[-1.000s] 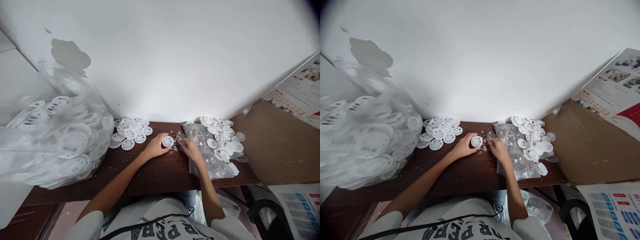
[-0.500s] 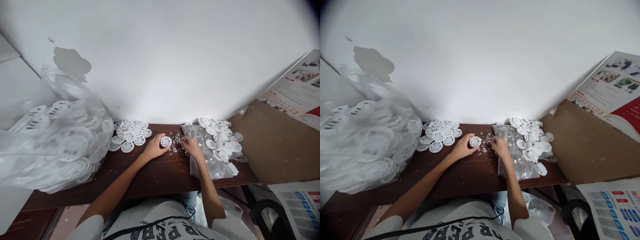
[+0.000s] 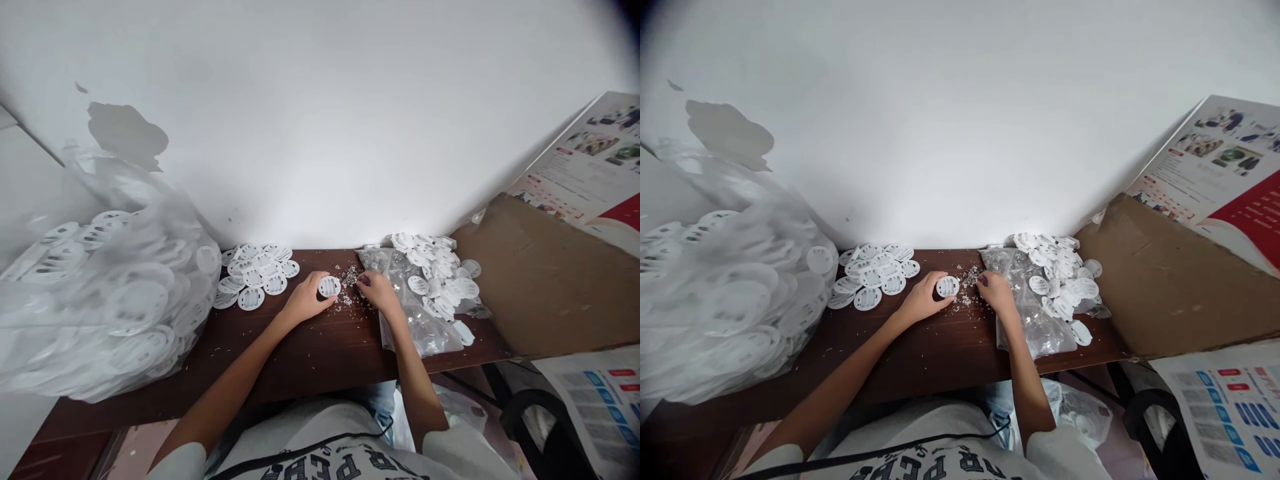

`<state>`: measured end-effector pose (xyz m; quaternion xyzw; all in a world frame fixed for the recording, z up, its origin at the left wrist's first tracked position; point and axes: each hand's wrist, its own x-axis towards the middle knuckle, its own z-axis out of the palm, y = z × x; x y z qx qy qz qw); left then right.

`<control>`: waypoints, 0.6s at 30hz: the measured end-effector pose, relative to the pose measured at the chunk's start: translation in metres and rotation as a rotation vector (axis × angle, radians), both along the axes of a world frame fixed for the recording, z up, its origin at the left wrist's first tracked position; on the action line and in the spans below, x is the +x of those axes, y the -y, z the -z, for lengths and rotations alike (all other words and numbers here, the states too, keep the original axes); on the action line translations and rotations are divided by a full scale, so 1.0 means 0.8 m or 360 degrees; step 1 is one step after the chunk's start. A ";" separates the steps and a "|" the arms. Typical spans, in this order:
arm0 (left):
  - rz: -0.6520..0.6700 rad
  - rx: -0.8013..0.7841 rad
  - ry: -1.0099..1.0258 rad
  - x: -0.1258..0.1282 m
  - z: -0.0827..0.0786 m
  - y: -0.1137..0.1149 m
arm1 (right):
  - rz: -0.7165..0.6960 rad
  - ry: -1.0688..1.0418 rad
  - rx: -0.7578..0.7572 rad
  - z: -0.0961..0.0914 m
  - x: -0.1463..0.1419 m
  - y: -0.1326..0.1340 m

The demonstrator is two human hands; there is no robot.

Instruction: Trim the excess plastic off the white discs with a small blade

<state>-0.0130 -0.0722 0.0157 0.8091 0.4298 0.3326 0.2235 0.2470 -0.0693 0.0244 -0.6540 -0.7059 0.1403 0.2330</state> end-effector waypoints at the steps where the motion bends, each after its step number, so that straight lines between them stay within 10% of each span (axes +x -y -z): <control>1: 0.0008 0.0004 -0.0004 0.000 0.000 0.000 | -0.0011 0.0007 0.0002 0.000 -0.003 -0.001; 12: 0.0032 -0.0026 -0.0022 0.001 0.001 0.001 | -0.0039 -0.0076 0.0077 -0.008 0.004 -0.001; 18: 0.0051 -0.0044 -0.0016 0.001 -0.001 0.001 | 0.0026 -0.0798 -0.0087 -0.018 -0.002 0.015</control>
